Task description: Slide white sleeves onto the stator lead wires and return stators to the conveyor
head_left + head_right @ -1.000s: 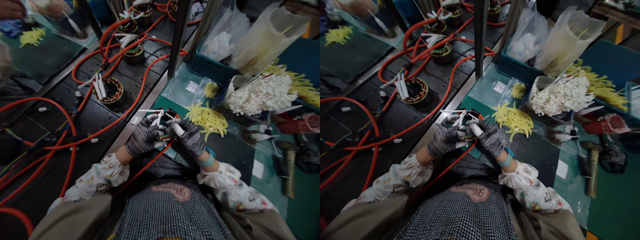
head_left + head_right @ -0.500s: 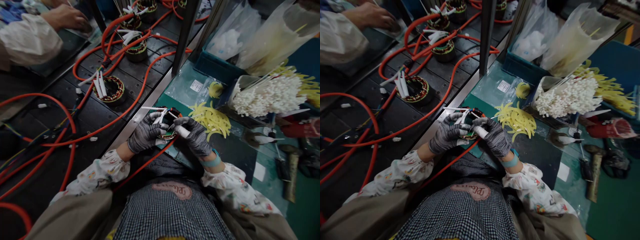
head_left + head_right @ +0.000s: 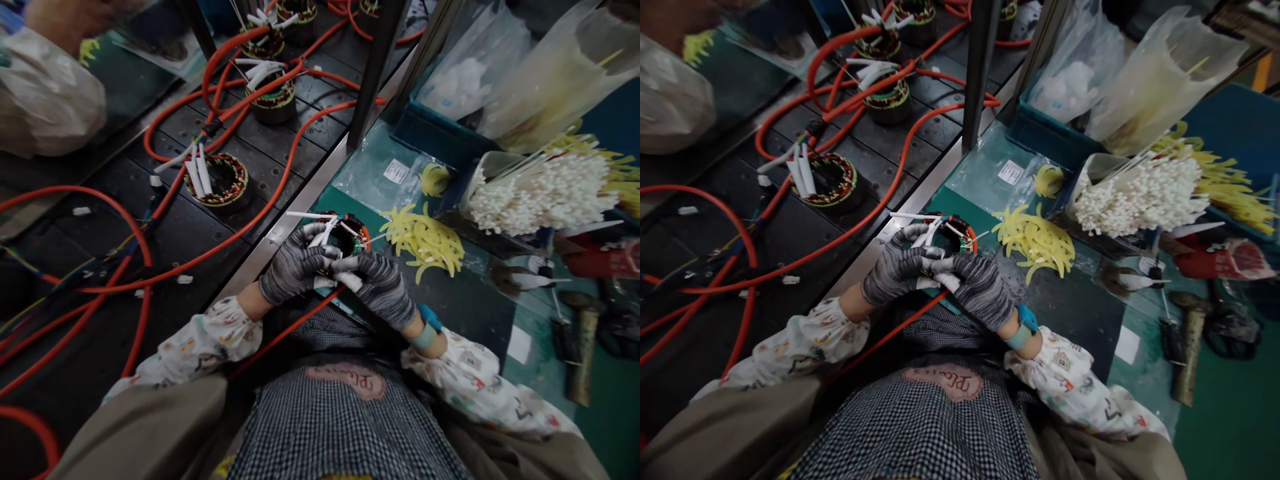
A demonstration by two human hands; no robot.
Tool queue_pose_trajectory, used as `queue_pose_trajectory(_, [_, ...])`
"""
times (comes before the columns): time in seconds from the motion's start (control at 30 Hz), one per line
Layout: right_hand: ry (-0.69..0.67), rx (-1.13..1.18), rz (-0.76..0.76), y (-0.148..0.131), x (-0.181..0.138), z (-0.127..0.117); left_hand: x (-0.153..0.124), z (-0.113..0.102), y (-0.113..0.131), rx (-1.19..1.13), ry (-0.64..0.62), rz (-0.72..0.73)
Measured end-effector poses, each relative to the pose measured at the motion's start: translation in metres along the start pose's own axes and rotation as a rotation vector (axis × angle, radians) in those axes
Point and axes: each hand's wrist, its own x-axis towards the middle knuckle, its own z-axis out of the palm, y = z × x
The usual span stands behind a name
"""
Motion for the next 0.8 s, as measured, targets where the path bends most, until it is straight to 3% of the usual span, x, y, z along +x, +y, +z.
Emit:
queue_pose_trajectory(0.1, [-0.084,-0.098,-0.068,0.005,-0.008,0.003,0.001,-0.001,0.002,-0.038,0.006,0.016])
queue_pose_trajectory(0.27, [-0.1,-0.116,0.092,0.01,-0.02,0.004,0.0,-0.001,-0.001,-0.012,-0.022,-0.007])
queue_pose_trajectory(0.4, [-0.096,-0.09,-0.198,0.007,-0.013,0.007,-0.005,0.001,-0.005,-0.04,0.014,0.003])
queue_pose_trajectory(0.47, [0.003,-0.038,-0.233,0.006,-0.002,0.018,-0.006,0.001,-0.008,-0.003,0.016,0.005])
queue_pose_trajectory(0.63, [0.414,-0.078,-0.052,0.006,0.029,0.041,-0.009,-0.004,-0.006,0.039,-0.02,-0.028])
queue_pose_trajectory(0.73, [0.666,-0.176,0.041,0.009,0.014,0.011,-0.015,-0.006,0.008,-0.085,0.07,-0.11])
queue_pose_trajectory(0.8, [0.837,-0.295,0.131,0.012,-0.017,-0.029,-0.018,-0.008,0.016,-0.181,0.257,-0.259])
